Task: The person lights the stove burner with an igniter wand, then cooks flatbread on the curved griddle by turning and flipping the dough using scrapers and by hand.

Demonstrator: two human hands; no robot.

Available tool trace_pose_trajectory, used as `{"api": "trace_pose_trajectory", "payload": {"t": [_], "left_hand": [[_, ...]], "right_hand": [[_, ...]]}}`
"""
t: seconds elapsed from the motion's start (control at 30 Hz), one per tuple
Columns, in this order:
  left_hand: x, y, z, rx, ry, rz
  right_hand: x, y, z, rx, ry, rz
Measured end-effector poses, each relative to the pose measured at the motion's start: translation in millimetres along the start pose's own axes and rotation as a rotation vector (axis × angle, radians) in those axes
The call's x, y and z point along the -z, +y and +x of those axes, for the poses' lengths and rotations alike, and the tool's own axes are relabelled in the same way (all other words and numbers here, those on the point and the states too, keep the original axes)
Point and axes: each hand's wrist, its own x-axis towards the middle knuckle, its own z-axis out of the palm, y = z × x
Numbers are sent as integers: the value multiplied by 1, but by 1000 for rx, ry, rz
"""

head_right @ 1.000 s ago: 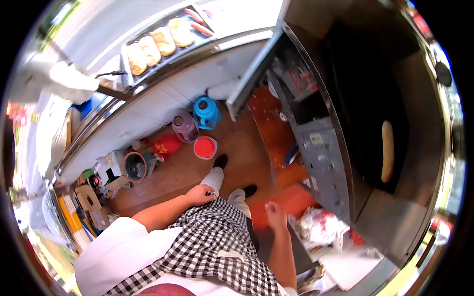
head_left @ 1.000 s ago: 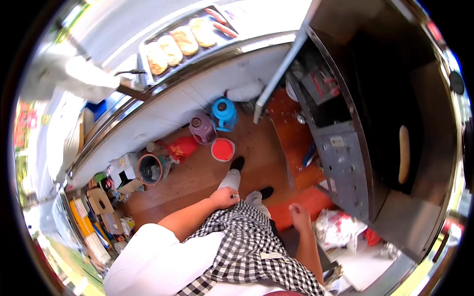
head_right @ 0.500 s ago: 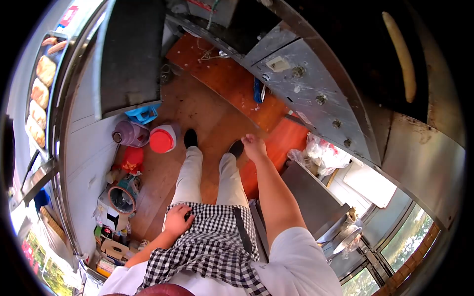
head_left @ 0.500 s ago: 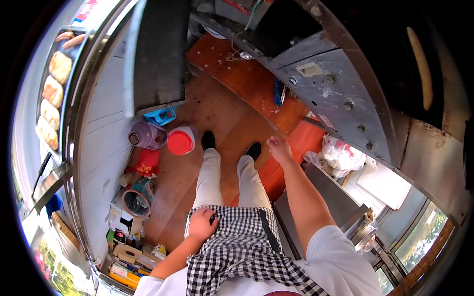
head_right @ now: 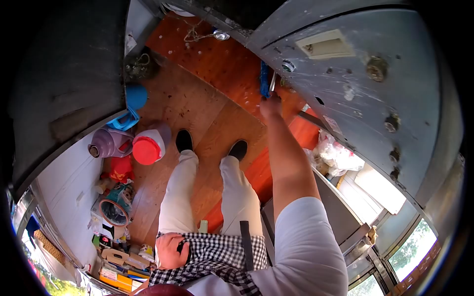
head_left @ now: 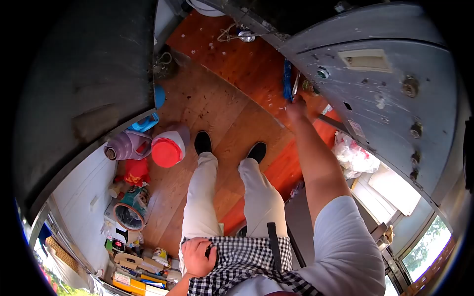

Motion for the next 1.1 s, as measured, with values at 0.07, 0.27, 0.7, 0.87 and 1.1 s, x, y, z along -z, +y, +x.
{"api": "trace_pose_trajectory", "payload": {"t": [0.07, 0.27, 0.7, 0.87, 1.1], "left_hand": [[-4, -1, 2, 4, 3, 8], [-12, -10, 1, 22, 42, 1], [-4, 8, 1, 45, 45, -20], [6, 24, 4, 44, 16, -70], [-3, 48, 94, 64, 79, -622]], "right_hand": [[-10, -8, 14, 42, 134, -69], [-58, 0, 74, 119, 234, -108], [-27, -26, -35, -137, -18, 452], [62, -19, -221, -128, -8, 385], [209, 19, -413, 15, -82, 334]]}}
